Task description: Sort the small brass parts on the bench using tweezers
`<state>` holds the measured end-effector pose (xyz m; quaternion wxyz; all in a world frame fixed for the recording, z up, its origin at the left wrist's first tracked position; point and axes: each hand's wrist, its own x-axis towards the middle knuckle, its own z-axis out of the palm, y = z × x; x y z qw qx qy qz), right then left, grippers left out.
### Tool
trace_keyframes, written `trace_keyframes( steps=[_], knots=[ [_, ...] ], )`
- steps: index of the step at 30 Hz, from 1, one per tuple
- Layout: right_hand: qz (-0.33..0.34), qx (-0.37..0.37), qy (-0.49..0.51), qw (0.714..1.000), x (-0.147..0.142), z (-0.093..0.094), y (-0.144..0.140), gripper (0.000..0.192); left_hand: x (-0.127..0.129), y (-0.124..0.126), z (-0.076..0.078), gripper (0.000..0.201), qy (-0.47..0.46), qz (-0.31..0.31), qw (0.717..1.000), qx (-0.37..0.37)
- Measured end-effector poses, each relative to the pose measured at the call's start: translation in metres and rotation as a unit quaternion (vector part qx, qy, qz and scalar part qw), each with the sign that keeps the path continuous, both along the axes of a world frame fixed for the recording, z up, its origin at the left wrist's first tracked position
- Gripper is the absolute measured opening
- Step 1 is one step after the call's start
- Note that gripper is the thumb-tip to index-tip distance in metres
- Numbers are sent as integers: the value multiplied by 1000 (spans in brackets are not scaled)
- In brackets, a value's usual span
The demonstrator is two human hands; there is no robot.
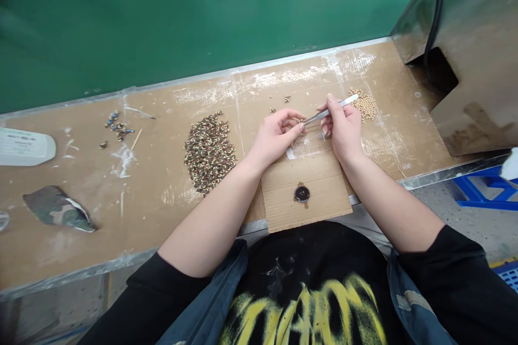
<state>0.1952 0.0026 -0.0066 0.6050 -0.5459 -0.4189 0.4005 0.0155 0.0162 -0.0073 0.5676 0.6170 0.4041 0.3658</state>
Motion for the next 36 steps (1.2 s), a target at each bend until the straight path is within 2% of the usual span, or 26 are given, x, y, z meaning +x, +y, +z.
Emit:
trace_keyframes(
  steps=[8, 15, 25, 36],
  knots=[
    [12, -2, 21, 1000, -2, 2, -3, 53, 0, 1, -2, 16, 31, -10, 999, 36],
    [10, -12, 6, 1000, -3, 4, -4, 55, 0, -2, 2, 14, 74, -14, 995, 64],
    [30, 0, 18, 999, -3, 3, -6, 46, 0, -2, 2, 15, 85, -21, 993, 75],
    [38, -6, -8, 999, -3, 4, -6, 49, 0, -4, 5, 14, 99, -31, 991, 80]
  ],
)
